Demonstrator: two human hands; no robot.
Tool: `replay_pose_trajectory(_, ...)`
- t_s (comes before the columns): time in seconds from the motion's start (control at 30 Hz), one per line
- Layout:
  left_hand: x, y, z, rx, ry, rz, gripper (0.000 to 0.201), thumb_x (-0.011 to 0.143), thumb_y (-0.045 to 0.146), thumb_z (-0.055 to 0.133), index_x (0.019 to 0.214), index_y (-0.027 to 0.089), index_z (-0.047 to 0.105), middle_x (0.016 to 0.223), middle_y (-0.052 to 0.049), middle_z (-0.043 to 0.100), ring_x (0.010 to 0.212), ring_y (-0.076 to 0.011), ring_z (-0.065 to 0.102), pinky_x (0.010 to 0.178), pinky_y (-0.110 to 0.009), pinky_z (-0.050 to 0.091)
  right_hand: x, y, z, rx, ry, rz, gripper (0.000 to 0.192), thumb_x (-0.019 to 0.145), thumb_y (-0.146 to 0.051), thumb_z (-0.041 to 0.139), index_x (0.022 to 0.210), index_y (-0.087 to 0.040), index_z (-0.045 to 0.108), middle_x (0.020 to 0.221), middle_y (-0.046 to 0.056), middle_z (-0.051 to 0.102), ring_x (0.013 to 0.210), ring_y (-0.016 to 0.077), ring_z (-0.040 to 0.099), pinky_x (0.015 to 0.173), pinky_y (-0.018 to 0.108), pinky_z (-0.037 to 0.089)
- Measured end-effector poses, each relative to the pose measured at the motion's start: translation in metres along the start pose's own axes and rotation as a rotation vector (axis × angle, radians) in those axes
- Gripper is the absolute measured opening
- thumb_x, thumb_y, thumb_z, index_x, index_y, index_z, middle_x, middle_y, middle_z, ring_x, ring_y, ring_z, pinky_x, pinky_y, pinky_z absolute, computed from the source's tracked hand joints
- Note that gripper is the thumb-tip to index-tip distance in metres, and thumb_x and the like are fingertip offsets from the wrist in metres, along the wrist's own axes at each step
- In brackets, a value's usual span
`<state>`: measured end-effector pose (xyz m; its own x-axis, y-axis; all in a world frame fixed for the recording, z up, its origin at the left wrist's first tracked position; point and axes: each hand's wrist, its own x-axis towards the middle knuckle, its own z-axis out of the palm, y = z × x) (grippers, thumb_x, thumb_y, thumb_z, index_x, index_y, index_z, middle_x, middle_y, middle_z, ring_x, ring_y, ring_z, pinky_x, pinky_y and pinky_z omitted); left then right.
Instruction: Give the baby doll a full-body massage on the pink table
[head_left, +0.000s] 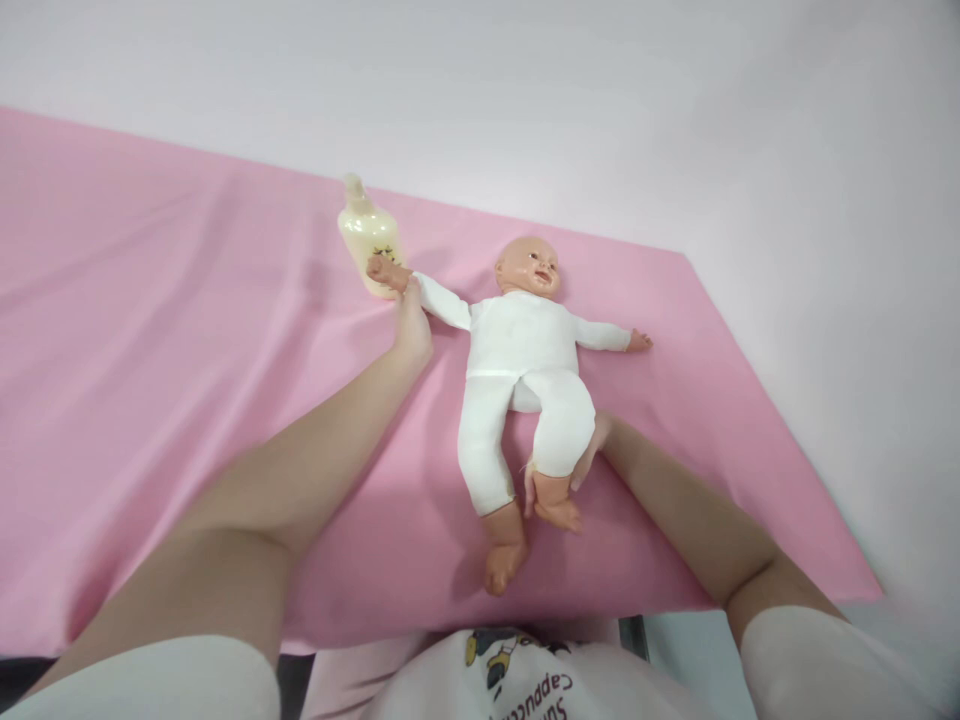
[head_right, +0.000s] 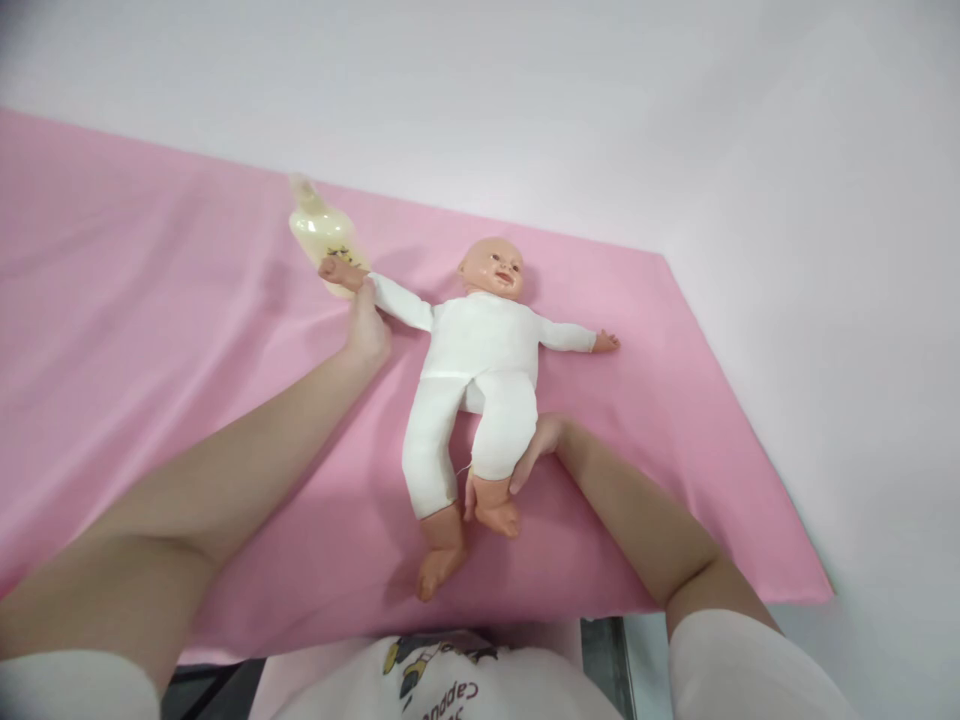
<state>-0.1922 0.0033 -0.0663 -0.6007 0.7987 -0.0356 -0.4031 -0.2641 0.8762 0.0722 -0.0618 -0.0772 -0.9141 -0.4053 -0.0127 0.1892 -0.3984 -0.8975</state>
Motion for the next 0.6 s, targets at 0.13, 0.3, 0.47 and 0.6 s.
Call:
replay_pose_trajectory(0.13, -0.001, 0.001, 0.002, -0.014, -0.001, -0.018, 0.031, 0.111, 0.032, 0.040, 0.134, 0.013, 0.049, 0.153, -0.011, 0.053, 0.140, -0.0143, 0.052, 0.120, -0.027, 0.038, -0.001, 0.000, 0.002, -0.133, -0.198, 0.091, 0.036, 0.073, -0.018, 0.091, 0.100, -0.012, 0.069, 0.113, 0.011, 0.076, 0.122, 0.0246, 0.070, 0.103, 0.027, 0.055)
replay_pose_trajectory(0.3, 0.000, -0.001, 0.000, -0.018, 0.000, 0.022, 0.028, 0.111, 0.031, 0.040, 0.129, 0.013, 0.051, 0.151, -0.014, 0.054, 0.137, -0.0165, 0.054, 0.121, -0.032, 0.038, -0.006, 0.006, 0.003, -0.090, -0.142, 0.072, 0.038, 0.074, -0.030, 0.092, 0.099, -0.012, 0.069, 0.106, 0.013, 0.078, 0.119, 0.0285, 0.072, 0.099, 0.031, 0.058)
replay_pose_trajectory(0.47, -0.003, -0.006, -0.003, 0.117, -0.101, 0.113, 0.027, 0.107, 0.035, 0.048, 0.126, 0.016, 0.052, 0.141, -0.013, 0.061, 0.131, -0.0202, 0.058, 0.119, -0.038, 0.042, -0.009, 0.015, 0.003, 0.064, -0.170, -0.161, 0.058, 0.082, -0.050, 0.082, 0.118, -0.006, 0.068, 0.109, 0.021, 0.078, 0.106, 0.0299, 0.077, 0.096, 0.038, 0.059)
replay_pose_trajectory(0.6, -0.007, -0.012, -0.006, 0.242, -0.344, 0.339, 0.053, 0.089, 0.060, 0.072, 0.122, 0.023, 0.055, 0.138, -0.011, 0.063, 0.135, -0.0252, 0.056, 0.121, -0.041, 0.041, -0.013, 0.029, -0.004, 0.192, -0.186, -0.416, 0.062, 0.076, -0.065, 0.081, 0.107, -0.013, 0.072, 0.098, 0.016, 0.079, 0.093, 0.0259, 0.077, 0.097, 0.040, 0.058)
